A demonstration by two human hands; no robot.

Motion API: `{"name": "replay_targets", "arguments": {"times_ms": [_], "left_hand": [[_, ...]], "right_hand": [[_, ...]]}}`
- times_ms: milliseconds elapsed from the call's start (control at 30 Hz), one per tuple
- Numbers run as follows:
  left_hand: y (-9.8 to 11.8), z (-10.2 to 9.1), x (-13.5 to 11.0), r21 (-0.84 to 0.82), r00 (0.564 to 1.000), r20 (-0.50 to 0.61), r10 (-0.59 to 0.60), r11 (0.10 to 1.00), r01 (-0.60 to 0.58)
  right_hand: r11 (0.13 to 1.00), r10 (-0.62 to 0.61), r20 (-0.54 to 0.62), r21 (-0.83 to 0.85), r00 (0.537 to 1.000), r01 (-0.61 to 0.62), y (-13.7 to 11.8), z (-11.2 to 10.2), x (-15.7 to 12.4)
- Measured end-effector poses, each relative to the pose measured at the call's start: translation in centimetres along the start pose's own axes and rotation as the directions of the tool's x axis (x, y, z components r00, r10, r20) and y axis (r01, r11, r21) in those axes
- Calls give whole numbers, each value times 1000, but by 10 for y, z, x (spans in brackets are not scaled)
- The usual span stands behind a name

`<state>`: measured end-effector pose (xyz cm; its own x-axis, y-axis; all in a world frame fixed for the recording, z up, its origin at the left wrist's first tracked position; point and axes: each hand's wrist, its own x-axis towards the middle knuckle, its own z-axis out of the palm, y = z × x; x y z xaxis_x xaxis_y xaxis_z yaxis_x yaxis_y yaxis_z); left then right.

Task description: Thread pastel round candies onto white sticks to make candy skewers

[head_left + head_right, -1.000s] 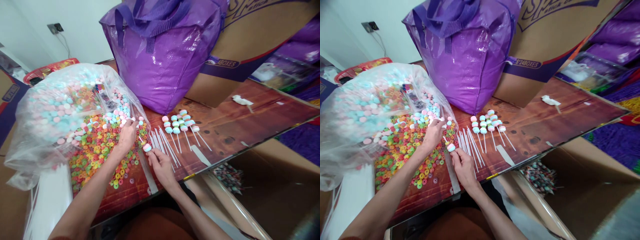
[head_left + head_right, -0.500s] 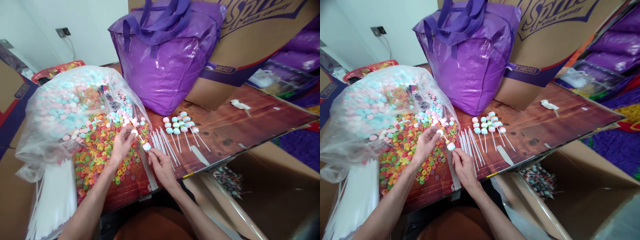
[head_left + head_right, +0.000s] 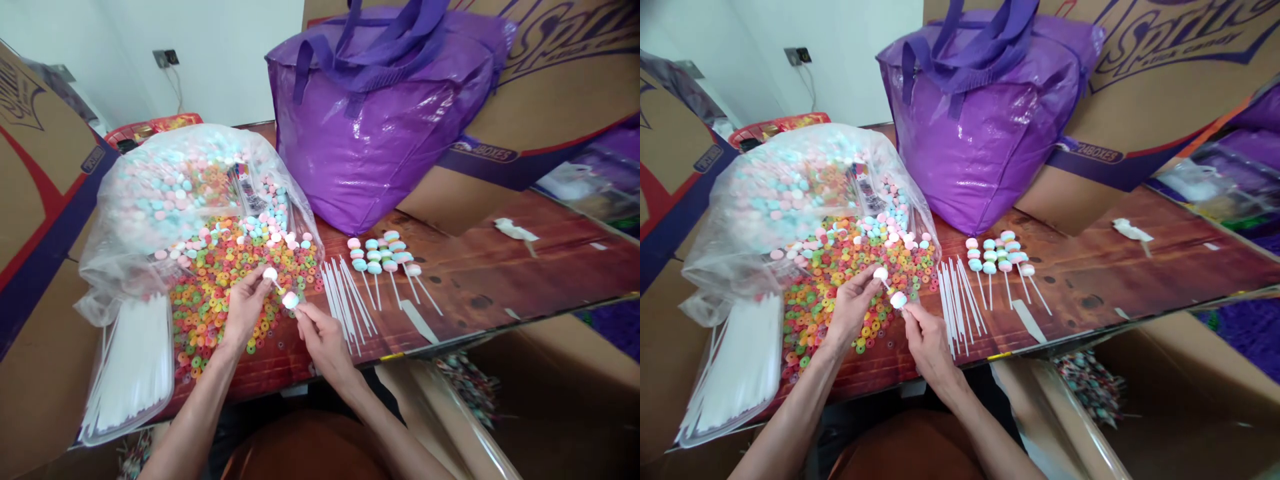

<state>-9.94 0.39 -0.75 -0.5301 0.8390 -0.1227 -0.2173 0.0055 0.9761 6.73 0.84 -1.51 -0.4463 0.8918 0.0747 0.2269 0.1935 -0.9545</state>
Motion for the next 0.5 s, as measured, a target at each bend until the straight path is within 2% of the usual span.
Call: {"name": "replay_targets", "arguments": {"times_ms": [167, 267, 367, 500], "left_hand": [[-5, -3, -1, -2, 1000, 16, 26, 1000, -26], [-10, -7, 0, 25, 998, 18, 63, 998, -64], [-12, -11, -1, 153, 988, 66, 141, 977, -150], [-10, -12, -6, 421, 950, 118, 288, 852, -310]], "right_hand": [[996, -44, 14, -74, 999, 45, -2, -2, 1], [983, -59, 66, -170, 996, 69, -4, -7, 3], [973, -30, 115, -222, 993, 56, -6, -13, 5], [979, 3, 98, -204, 995, 17, -7, -15, 8]]}}
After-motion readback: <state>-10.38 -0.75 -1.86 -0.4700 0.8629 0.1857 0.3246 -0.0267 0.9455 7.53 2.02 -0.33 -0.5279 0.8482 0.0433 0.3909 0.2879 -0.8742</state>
